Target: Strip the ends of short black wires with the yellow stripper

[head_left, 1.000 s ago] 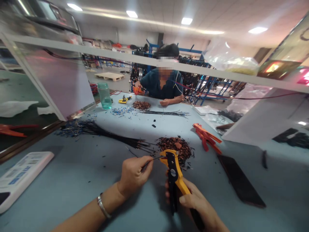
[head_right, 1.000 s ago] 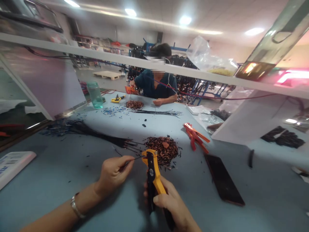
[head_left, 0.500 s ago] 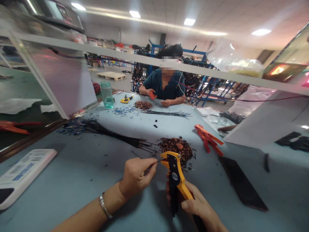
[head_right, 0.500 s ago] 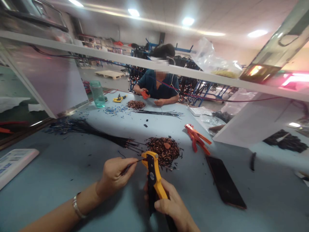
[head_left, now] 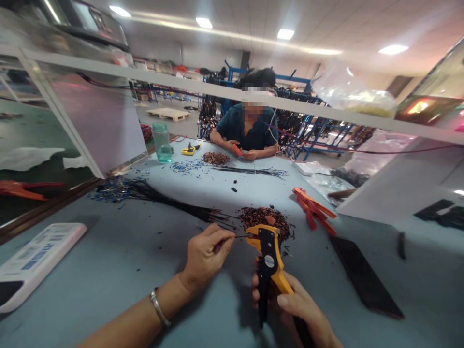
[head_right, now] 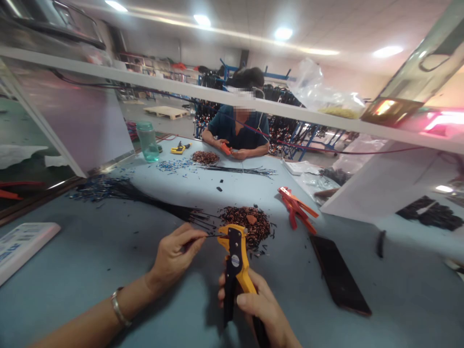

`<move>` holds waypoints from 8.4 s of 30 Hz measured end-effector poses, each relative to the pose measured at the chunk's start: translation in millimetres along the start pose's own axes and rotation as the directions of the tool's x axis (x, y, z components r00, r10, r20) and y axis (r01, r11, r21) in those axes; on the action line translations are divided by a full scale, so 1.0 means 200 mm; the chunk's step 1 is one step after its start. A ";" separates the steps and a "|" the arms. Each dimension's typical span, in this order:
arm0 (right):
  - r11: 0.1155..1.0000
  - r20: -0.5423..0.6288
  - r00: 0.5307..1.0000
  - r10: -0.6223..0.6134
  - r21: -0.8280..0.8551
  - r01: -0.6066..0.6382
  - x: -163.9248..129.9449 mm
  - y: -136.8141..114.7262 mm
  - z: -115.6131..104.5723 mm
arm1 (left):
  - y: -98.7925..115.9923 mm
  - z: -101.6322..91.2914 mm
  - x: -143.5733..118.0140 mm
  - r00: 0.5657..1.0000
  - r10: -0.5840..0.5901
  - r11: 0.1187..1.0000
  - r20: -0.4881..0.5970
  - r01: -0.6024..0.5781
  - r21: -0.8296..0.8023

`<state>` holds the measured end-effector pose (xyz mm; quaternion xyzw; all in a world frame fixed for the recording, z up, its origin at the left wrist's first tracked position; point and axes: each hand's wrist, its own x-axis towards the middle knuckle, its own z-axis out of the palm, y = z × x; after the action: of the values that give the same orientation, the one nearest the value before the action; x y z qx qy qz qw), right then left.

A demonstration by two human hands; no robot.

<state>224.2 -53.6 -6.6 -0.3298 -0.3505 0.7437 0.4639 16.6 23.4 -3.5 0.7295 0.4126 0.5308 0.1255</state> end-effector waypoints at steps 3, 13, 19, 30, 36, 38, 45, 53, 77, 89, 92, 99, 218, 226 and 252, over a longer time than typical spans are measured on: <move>0.998 0.001 1.000 -0.008 0.064 0.008 0.00 0.00 0.01 | -0.01 0.01 0.01 1.000 0.001 1.000 -0.020 -0.001 -0.001; 0.991 -0.017 1.000 -0.015 0.131 0.017 0.02 0.00 0.02 | 0.04 -0.05 0.02 0.990 -0.074 0.997 -0.122 0.077 0.021; 0.981 0.001 0.998 -0.066 -0.183 0.065 0.00 -0.06 0.02 | 0.07 -0.11 0.00 0.868 0.497 0.812 -0.011 -0.460 0.360; 0.809 0.112 0.991 -0.070 -0.575 0.122 -0.04 -0.09 0.01 | 0.03 -0.07 -0.01 0.988 0.061 0.994 -0.139 -0.048 0.094; 0.878 0.081 0.993 -0.091 -0.465 0.118 -0.04 -0.02 0.00 | 0.12 -0.09 -0.06 0.944 0.325 0.944 -0.062 -0.320 0.078; 0.897 0.086 0.995 -0.043 -0.436 0.076 -0.05 0.01 0.00 | 0.16 -0.07 -0.09 0.861 0.498 0.863 0.101 -0.504 0.046; 0.913 0.099 0.994 0.055 -0.409 -0.010 -0.10 0.07 0.03 | 0.24 -0.02 -0.21 0.814 0.520 0.833 0.258 -0.417 -0.363; 0.874 0.031 0.998 -0.063 -0.481 0.070 -0.07 0.01 0.08 | 0.27 0.05 -0.12 0.857 -0.492 0.577 0.152 0.452 -0.681; 0.968 0.114 0.976 0.185 0.150 -0.201 0.02 0.08 0.05 | -0.06 -0.03 0.11 0.528 -0.801 0.098 0.282 0.580 -0.809; 0.960 0.104 0.955 0.279 0.006 -0.281 -0.02 0.01 0.07 | -0.15 -0.10 0.17 0.471 -0.836 0.009 0.280 0.523 -0.852; 0.954 0.083 0.951 0.298 -0.002 -0.299 -0.03 -0.01 0.07 | -0.16 -0.11 0.17 0.468 -0.838 0.001 0.282 0.518 -0.856; 0.930 0.039 0.930 0.365 -0.059 -0.363 -0.03 0.00 0.09 | -0.15 -0.12 0.19 0.461 -0.855 0.031 0.236 0.500 -0.865; 0.868 -0.060 0.998 -0.022 -0.496 -0.011 -0.01 0.03 0.12 | 0.10 -0.03 0.00 0.946 0.091 0.982 0.311 -0.033 -0.185; 0.895 -0.119 0.993 -0.029 -0.445 -0.027 0.01 0.08 0.10 | 0.08 -0.01 -0.02 0.942 0.029 0.989 0.335 0.021 -0.145; -0.200 0.342 0.882 -0.323 -0.936 0.290 -0.04 -0.04 0.06 | 0.03 -0.02 0.02 0.978 -0.004 1.000 0.207 0.006 -0.009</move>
<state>221.4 -61.7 8.7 -0.4734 -0.8436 0.0962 0.2346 15.4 21.5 4.2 0.7792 0.3965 0.4536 0.1729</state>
